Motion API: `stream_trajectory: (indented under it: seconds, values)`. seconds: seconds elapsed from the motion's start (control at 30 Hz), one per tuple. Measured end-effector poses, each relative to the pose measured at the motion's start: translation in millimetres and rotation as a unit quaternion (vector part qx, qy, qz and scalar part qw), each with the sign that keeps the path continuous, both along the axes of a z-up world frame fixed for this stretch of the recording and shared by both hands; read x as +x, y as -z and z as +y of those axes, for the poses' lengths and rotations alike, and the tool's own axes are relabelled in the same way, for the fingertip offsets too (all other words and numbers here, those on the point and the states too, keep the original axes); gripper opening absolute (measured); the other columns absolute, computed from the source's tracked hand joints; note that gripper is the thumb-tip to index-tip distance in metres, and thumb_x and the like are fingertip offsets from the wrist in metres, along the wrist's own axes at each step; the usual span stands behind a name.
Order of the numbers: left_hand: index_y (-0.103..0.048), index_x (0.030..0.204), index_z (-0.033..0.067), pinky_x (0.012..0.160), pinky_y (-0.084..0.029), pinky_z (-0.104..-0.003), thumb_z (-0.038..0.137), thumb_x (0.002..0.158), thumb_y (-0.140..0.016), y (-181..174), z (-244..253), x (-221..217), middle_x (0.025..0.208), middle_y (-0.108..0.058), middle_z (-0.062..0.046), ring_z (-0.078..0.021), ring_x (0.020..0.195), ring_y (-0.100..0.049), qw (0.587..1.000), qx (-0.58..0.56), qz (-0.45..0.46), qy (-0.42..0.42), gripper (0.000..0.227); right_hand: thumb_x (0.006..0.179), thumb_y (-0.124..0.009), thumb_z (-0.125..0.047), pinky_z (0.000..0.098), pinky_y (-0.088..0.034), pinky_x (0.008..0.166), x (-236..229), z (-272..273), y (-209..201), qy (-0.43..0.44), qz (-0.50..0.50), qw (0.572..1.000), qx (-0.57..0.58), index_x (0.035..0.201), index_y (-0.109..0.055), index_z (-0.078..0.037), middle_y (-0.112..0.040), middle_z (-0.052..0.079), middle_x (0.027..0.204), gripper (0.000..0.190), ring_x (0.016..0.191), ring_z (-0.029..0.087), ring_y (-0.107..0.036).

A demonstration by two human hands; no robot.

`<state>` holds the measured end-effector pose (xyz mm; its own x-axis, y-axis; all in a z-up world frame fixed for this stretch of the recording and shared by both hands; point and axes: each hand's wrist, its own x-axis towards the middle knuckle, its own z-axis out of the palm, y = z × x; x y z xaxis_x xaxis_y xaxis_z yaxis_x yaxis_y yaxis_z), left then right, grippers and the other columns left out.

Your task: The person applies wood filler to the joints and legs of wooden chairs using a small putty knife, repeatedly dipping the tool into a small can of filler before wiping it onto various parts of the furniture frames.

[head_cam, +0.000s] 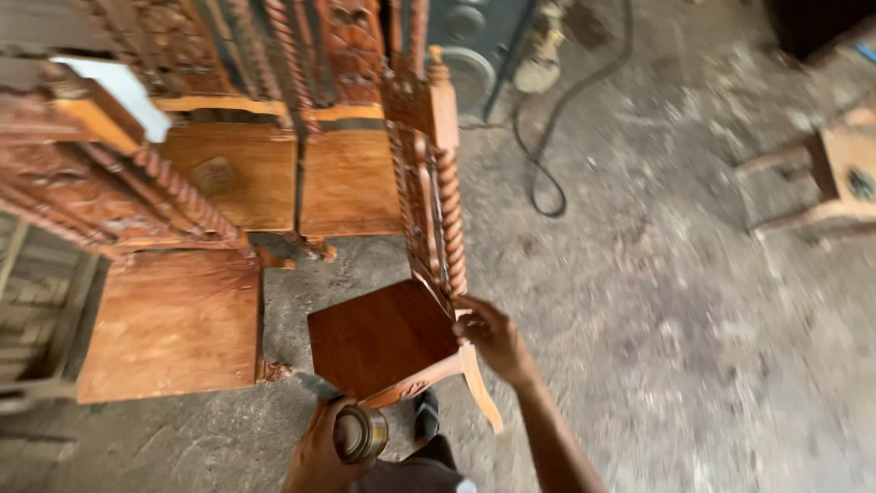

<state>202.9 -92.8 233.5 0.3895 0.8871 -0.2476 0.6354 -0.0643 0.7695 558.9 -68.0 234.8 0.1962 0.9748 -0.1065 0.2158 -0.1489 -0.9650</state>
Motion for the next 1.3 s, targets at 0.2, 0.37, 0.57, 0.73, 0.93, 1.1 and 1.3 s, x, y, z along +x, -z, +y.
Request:
stream_trajectory:
  seconds: [0.2,0.37,0.57,0.73,0.93,1.1,1.3]
  values:
    - [-0.054,0.137,0.0135,0.095,-0.055,-0.045,0.025,0.049,-0.098,-7,-42,23,0.137,-0.059,-0.016,-0.0357,0.12,-0.063,0.992,-0.038,0.029,-0.114,0.099,0.101,-0.067,-0.015,0.0332,-0.063,0.081,99,167,-43,0.013,-0.169,0.985,0.007,0.145,-0.05,-0.005,-0.068,0.015,0.13,0.049,0.109,0.02,-0.07]
    - [-0.055,0.136,0.0115,0.096,-0.054,-0.046,0.025,0.05,-0.098,-19,-68,31,0.135,-0.058,-0.017,-0.0363,0.122,-0.061,0.97,-0.132,0.037,-0.199,0.097,0.1,-0.059,-0.007,0.0327,-0.06,0.089,48,167,-65,-0.092,0.047,0.973,0.206,0.142,-0.056,0.002,-0.069,0.021,0.127,0.042,0.108,0.024,-0.069]
    - [-0.055,0.131,0.0054,0.091,-0.055,-0.046,0.022,0.054,-0.093,-60,-56,91,0.131,-0.06,-0.019,-0.0391,0.118,-0.062,0.995,0.026,-0.038,-0.09,0.087,0.105,-0.063,-0.03,0.0457,-0.046,0.107,-50,37,-53,-0.503,-0.006,0.861,0.075,0.149,-0.057,-0.009,-0.062,0.015,0.147,0.05,0.13,0.026,-0.061]
    - [-0.057,0.124,0.0063,0.092,-0.058,-0.045,0.027,0.075,-0.088,-64,-59,124,0.124,-0.066,-0.019,-0.0375,0.111,-0.069,0.999,-0.02,-0.011,0.037,0.062,0.103,-0.067,-0.028,0.0425,-0.058,0.095,-41,-9,-61,-0.466,0.078,0.879,0.061,0.122,-0.068,-0.004,-0.074,0.013,0.119,0.031,0.111,0.027,-0.072]
    - [-0.051,0.136,0.0027,0.095,-0.055,-0.047,0.017,0.064,-0.09,-99,-78,118,0.142,-0.049,-0.031,-0.0445,0.116,-0.061,0.991,0.032,-0.086,0.097,0.083,0.107,-0.055,-0.029,0.0387,-0.065,0.08,-27,-68,-42,-0.204,0.246,0.947,0.037,0.106,-0.066,-0.001,-0.07,0.008,0.087,0.03,0.087,0.024,-0.074]
    - [-0.049,0.139,0.0073,0.104,-0.05,-0.043,0.019,0.06,-0.092,-120,-113,78,0.141,-0.057,-0.019,-0.0365,0.125,-0.06,0.99,0.039,-0.135,0.025,0.091,0.107,-0.051,-0.04,0.0296,-0.051,0.051,-24,-129,-29,0.049,0.222,0.973,-0.03,0.116,-0.062,0.002,-0.053,0.002,0.073,0.044,0.059,0.012,-0.056]
    - [-0.047,0.139,0.0096,0.104,-0.052,-0.043,0.028,0.065,-0.095,-114,-173,32,0.131,-0.065,-0.018,-0.036,0.124,-0.065,0.982,0.001,-0.184,0.044,0.09,0.082,-0.073,-0.052,0.0233,-0.037,0.043,-83,-252,-61,-0.175,0.266,0.94,-0.127,0.151,-0.045,-0.012,-0.071,0.004,0.091,0.085,0.048,0.005,-0.045]
